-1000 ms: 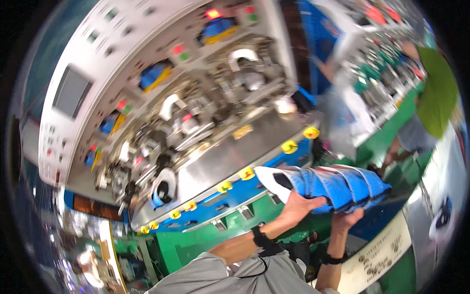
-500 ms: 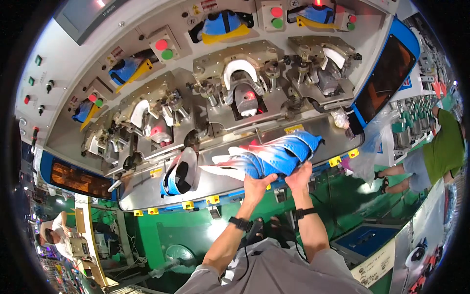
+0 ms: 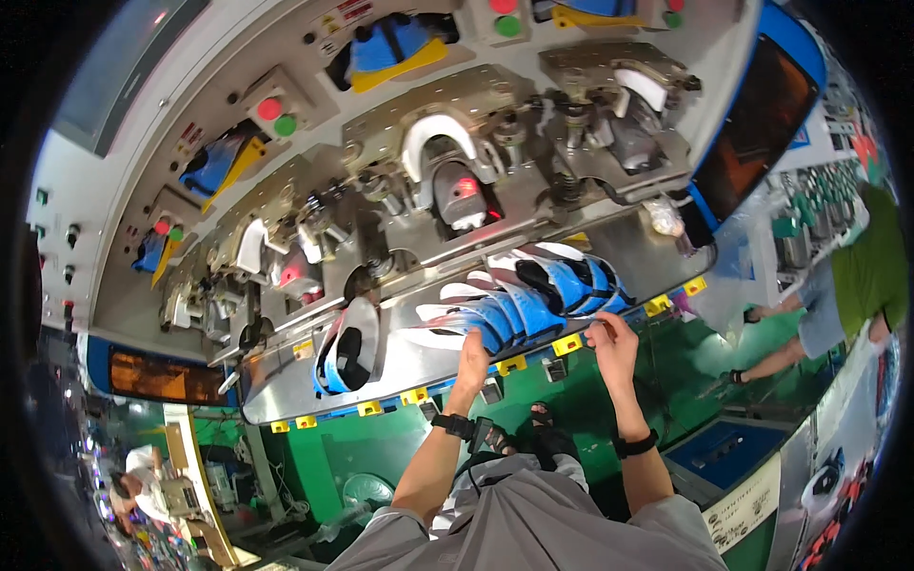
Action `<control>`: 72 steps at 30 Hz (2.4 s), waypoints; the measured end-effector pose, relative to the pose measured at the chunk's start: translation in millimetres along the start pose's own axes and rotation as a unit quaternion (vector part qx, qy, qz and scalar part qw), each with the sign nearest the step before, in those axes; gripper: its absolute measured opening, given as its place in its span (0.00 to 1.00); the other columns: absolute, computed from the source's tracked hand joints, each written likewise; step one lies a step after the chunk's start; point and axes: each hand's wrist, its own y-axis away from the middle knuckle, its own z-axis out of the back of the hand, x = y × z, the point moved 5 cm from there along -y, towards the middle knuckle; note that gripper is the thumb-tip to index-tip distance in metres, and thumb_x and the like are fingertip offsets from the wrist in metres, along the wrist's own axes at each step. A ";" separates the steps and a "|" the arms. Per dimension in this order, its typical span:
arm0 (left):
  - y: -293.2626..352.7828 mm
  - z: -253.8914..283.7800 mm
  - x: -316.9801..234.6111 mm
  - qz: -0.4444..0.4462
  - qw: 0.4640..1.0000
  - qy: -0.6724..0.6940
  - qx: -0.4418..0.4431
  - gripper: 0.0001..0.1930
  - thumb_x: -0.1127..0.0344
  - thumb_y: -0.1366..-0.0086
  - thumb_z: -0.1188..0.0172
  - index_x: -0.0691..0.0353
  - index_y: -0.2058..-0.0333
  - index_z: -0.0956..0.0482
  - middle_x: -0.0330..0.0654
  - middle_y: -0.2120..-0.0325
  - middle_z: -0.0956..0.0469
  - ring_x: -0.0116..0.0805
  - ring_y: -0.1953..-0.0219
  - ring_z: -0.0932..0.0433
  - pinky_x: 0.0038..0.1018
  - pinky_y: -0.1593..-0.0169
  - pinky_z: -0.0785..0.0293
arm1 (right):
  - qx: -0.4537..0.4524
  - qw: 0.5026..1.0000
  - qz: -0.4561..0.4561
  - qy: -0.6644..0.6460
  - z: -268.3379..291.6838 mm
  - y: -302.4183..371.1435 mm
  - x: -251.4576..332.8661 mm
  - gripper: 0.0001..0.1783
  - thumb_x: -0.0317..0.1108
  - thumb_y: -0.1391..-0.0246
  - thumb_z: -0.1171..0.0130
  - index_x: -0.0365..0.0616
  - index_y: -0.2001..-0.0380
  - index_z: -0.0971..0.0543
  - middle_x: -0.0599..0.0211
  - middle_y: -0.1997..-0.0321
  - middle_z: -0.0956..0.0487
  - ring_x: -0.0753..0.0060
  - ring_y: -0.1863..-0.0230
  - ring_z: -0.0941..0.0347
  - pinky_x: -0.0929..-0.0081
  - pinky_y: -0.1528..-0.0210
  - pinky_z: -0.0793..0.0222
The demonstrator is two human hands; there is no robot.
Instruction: Operating a heel-lasting or toe-lasting industrial machine to press and shape shoe uppers around a last, and organizing them on a conveyor system.
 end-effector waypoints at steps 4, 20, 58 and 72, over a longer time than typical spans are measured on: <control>18.3 -8.6 -40.4 0.003 0.999 0.035 0.033 0.26 0.47 0.31 0.46 0.71 0.69 0.24 0.37 0.77 0.28 0.26 0.70 0.33 0.31 0.64 0.32 | 0.041 0.962 0.257 0.085 -40.9 49.2 26.9 0.24 0.20 0.51 0.39 0.39 0.47 0.26 0.67 0.59 0.20 0.82 0.72 0.30 0.82 0.70 0.32; 155.3 365.5 0.6 -0.018 1.000 0.026 -0.004 0.12 0.64 0.31 0.43 0.68 0.63 0.18 0.40 0.66 0.16 0.26 0.61 0.20 0.25 0.52 0.25 | 0.192 0.862 0.466 0.045 -395.1 238.4 116.2 0.15 0.19 0.48 0.40 0.36 0.55 0.22 0.63 0.61 0.19 0.75 0.68 0.24 0.80 0.68 0.29; 80.7 648.3 -37.7 -0.010 0.831 0.528 -0.174 0.15 0.69 0.28 0.53 0.72 0.47 0.29 0.47 0.53 0.20 0.35 0.54 0.20 0.31 0.48 0.23 | 0.385 0.908 -0.054 -0.154 -617.9 304.5 96.2 0.18 0.41 0.40 0.39 0.39 0.54 0.23 0.62 0.55 0.22 0.76 0.75 0.24 0.84 0.82 0.36; -30.6 741.9 -39.4 0.035 0.916 0.359 -0.177 0.11 0.62 0.32 0.40 0.65 0.61 0.21 0.34 0.73 0.20 0.22 0.77 0.25 0.21 0.75 0.30 | 0.280 0.939 -0.108 -0.167 -764.1 279.8 76.0 0.16 0.42 0.39 0.39 0.40 0.72 0.24 0.75 0.81 0.30 0.85 0.87 0.37 0.85 0.89 0.50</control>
